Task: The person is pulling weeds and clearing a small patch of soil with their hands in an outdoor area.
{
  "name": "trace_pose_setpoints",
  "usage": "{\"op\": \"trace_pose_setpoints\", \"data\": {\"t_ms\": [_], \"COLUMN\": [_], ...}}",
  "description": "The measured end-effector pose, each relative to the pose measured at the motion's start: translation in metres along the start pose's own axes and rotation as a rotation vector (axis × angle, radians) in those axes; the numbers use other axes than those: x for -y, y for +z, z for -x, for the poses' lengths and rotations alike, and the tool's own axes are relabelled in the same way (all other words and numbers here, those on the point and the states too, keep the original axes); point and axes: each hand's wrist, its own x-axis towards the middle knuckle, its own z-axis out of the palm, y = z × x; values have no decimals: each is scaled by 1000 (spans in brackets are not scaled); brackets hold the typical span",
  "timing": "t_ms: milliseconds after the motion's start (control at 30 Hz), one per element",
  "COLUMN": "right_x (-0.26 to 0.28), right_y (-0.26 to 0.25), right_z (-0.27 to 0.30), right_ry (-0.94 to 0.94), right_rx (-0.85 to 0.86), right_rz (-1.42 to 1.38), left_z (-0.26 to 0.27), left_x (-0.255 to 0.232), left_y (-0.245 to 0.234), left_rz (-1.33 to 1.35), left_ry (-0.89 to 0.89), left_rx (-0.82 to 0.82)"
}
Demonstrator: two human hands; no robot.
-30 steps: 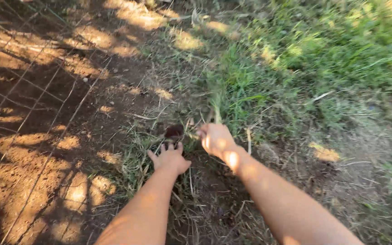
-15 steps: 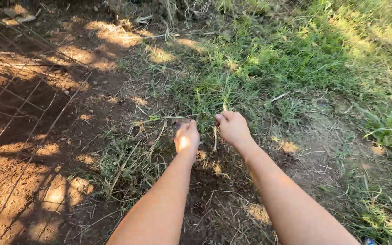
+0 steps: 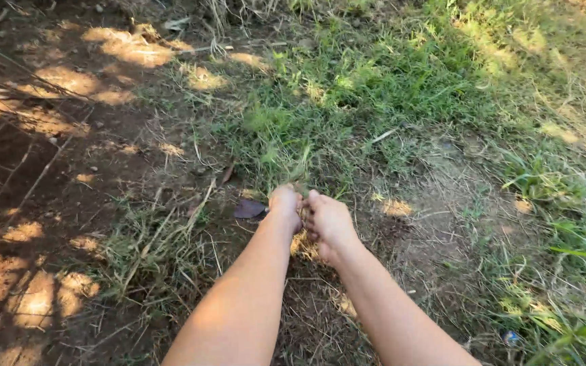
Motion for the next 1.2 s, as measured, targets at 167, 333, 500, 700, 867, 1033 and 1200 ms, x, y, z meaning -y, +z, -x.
{"op": "trace_pose_setpoints", "data": {"t_ms": [167,333,500,700,867,1033,1200], "right_x": [1,7,35,4,12,-26,-7], "right_y": [-19,-5,9,-1,40,70,102], "right_z": [-12,-3,3,-68,-34,-40,44], "right_ry": [3,81,-39,-938,-917,-454,189], "right_rx": [-223,-55,101,198,157,479,937], "right_rz": [-113,97,575,800,1273,1264,389], "left_z": [76,54,93,153,143,80,111], "left_x": [-3,-11,-45,-51,-71,-106,-154], "left_y": [0,-9,-38,-92,-129,-130,-97], "left_rz": [-402,-828,-1098,-1442,-1298,-311,-189], "left_ry": [103,352,335,871,1051,1120,784], "left_rx": [121,171,-213,-314,-285,-81,-135]}}
